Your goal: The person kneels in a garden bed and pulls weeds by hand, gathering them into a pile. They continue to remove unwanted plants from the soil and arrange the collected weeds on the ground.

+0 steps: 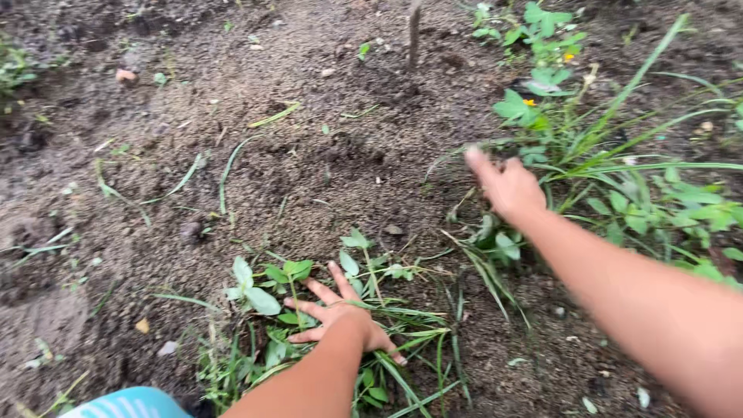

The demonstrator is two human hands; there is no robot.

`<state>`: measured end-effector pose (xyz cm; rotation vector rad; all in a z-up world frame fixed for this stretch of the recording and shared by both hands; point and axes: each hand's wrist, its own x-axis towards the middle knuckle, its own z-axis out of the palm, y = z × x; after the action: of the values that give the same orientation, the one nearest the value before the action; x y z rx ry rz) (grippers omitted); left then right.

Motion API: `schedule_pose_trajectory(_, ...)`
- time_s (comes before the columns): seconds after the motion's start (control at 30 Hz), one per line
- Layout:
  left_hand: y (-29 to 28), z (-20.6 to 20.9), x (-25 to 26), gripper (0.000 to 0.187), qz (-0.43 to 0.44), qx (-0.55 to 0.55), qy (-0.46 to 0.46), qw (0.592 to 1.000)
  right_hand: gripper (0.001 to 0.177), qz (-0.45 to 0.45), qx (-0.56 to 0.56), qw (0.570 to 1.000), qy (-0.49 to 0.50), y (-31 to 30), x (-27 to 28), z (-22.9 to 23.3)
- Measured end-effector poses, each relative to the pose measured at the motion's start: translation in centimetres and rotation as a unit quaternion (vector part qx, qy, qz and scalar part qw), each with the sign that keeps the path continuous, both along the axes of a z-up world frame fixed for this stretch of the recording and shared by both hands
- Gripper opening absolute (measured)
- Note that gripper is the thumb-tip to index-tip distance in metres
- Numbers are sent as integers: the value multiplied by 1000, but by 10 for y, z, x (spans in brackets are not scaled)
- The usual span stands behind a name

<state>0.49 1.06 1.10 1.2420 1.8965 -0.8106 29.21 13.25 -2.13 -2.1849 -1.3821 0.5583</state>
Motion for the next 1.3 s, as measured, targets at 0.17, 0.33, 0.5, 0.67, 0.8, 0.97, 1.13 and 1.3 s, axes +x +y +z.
schedule_pose_trajectory(0.17,-1,-3,0,182,-11,-11,-12,1000,63,-166,-50,972,157,96,24,-46)
schedule_pose_trajectory(0.33,2,-3,-2,181,-27,-17,-7,999,32,-86,16,996,-32,139,53,-109)
schedule_pose_trajectory(0.5,-1,-4,-2,181,-27,-12,0,1000,30,115,75,941,-310,105,63,-99)
schedule_pose_trajectory(0.67,-2,-7,-4,183,-12,4,-7,1000,35,145,65,981,-107,30,-8,-42)
schedule_pose_trajectory(0.8,-5,-10,-2,185,4,25,-25,999,48,337,68,919,-193,-24,-11,-2)
schedule_pose_trajectory(0.97,-6,-10,-3,185,8,30,-13,999,46,270,61,881,-384,-31,46,11)
schedule_pose_trajectory(1.13,-6,-11,0,184,0,32,-9,999,72,237,4,854,-464,-36,97,-5)
schedule_pose_trajectory(1.3,-7,-15,-2,185,8,39,-10,999,70,172,20,869,-463,-22,104,-5)
